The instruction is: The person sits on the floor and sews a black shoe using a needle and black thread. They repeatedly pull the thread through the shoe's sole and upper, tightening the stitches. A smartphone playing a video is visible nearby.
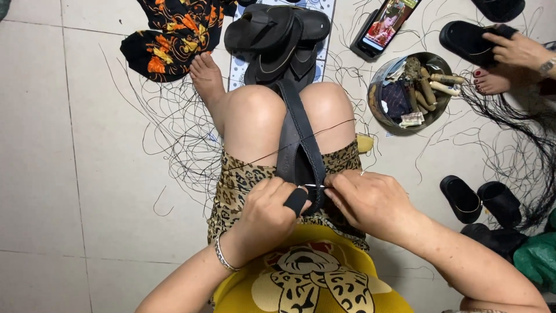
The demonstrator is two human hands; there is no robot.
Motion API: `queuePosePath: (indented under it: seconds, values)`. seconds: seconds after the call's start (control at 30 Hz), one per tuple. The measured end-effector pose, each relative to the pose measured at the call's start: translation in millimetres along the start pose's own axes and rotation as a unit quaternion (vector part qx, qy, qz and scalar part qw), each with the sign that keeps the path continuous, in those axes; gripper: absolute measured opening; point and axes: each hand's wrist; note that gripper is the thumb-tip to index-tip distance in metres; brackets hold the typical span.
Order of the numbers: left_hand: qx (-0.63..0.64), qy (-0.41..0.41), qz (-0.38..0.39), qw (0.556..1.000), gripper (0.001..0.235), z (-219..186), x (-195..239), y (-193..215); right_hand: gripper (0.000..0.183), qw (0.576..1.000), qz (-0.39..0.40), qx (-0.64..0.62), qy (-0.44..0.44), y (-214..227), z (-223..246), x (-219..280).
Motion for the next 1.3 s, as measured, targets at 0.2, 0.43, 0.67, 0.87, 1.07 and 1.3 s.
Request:
queuePosePath:
  seconds: [0.2, 0.43, 0.67, 0.87, 1.07, 1.3]
  values:
    - [0.012, -0.011, -0.012, 1.0, 0.027, 3.7, 12.0, -8.9, 0.015, 0.998, 0.064, -0.006, -0.015, -1.6, -5.8, 1.2]
    - [0.415, 0.374, 0.005, 0.83, 0.01, 5.7, 17.4, -6.8, 0.019, 0.998, 0.03, -0.049, -0.023, -19.8, -22.4, 18.9]
    - [0.121, 0.222, 0.037, 0.967, 0.02, -17.2, -10.9, -4.8, 0.018, 0.998, -0.036, -0.037, 0.034, -4.9, -7.1, 8.6]
    - [0.166, 0.224, 0.036, 0.96, 0.017, -13.7, -34.2, 5.4, 0.039, 0.991, 0.116, 0.066, 0.005, 48.7, -2.1, 5.2]
    - [0.067, 0.101, -0.026, 0.992, 0.035, -0.5, -17.3, -4.4, 0.05, 0.953, 0.082, -0.115, -0.268, 45.4, -40.0, 37.2]
    - [0.051, 0.205, -0.01, 0.977, 0.032, 1.7, 2.5, -23.4, 0.024, 0.698, -0.169, -0.598, -0.356, -80.9, -32.0, 70.5]
Point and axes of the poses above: each hand's wrist, its own x-axis away from the middle knuckle, its own y-axis out of the back of the hand, z = x × y, and after that the axes turned 13 degrees about -z, right-handed
